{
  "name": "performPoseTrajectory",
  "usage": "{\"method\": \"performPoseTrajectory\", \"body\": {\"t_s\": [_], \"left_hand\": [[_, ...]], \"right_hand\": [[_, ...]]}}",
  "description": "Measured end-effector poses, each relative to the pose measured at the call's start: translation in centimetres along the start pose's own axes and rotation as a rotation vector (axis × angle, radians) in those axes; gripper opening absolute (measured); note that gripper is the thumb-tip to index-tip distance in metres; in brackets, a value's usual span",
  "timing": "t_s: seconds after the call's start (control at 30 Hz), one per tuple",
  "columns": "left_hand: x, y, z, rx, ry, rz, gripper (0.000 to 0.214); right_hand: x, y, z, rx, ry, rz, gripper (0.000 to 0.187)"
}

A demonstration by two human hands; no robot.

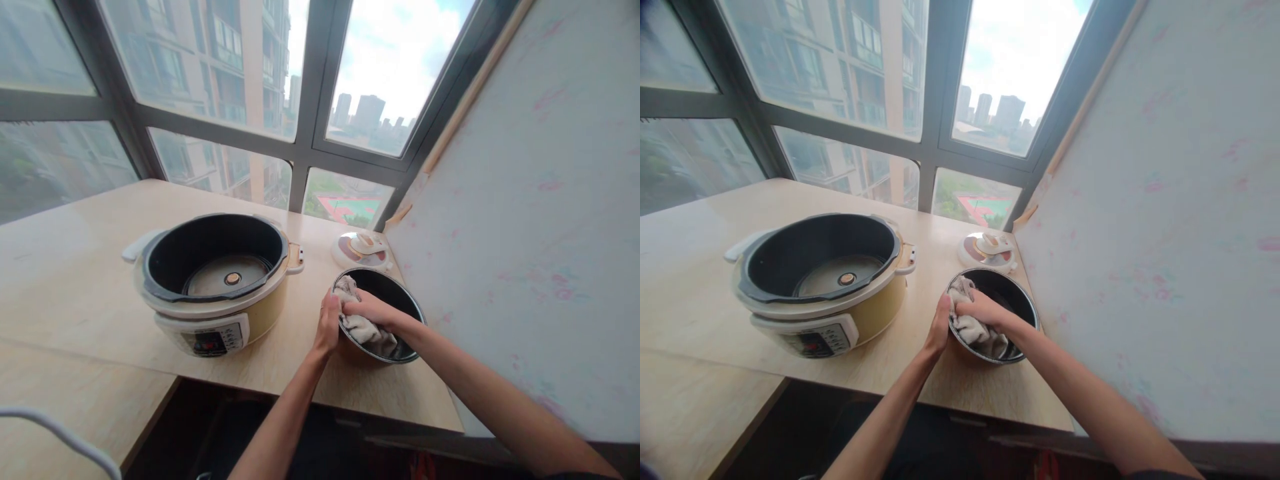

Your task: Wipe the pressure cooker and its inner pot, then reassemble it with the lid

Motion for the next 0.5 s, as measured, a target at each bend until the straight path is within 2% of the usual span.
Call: {"method": "performPoseTrajectory", "body": {"t_s": [0.1, 0.23, 0.33, 0.4, 0.47, 0.5], "left_hand": [[-0.2, -0.1, -0.4, -0.021, 0.016, 0.055, 0.045], [-0.3, -0.1, -0.1, -0.030, 0.027, 0.091, 0.041], [-1.1, -0.1, 0.0, -0.103, 0.064, 0.138, 0.058], [-1.3, 0.0, 0.2, -0.156, 0.080, 0.127, 0.072], [-0.8, 0.3, 1.1, -0.136, 0.081, 0.022, 0.071], [-0.4, 0.4, 1.6, -0.109, 0.082, -0.042, 0.067]], "right_hand": [[0.7, -0.6, 0.8, 0.053, -0.096, -0.136, 0.027], [0.5, -2.1, 1.7, 0.123, -0.379, -0.420, 0.032], [-0.6, -3.6, 2.3, 0.204, -0.661, -0.605, 0.036], [-2.0, -4.2, 2.7, 0.234, -0.972, -0.629, 0.048], [-3.5, -4.0, 2.5, 0.210, -1.276, -0.542, 0.057], [-4.1, -3.7, 2.3, 0.182, -1.386, -0.479, 0.056]]}}
Point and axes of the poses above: each hand's wrist, its own y-axis towards the middle knuckle, its own x-axis out of the palm, z = x × y, the point moved 8 cm from there along y, towards the middle knuckle, and after that the axes turned 3 degrees about -z, right-handed, at the moved point
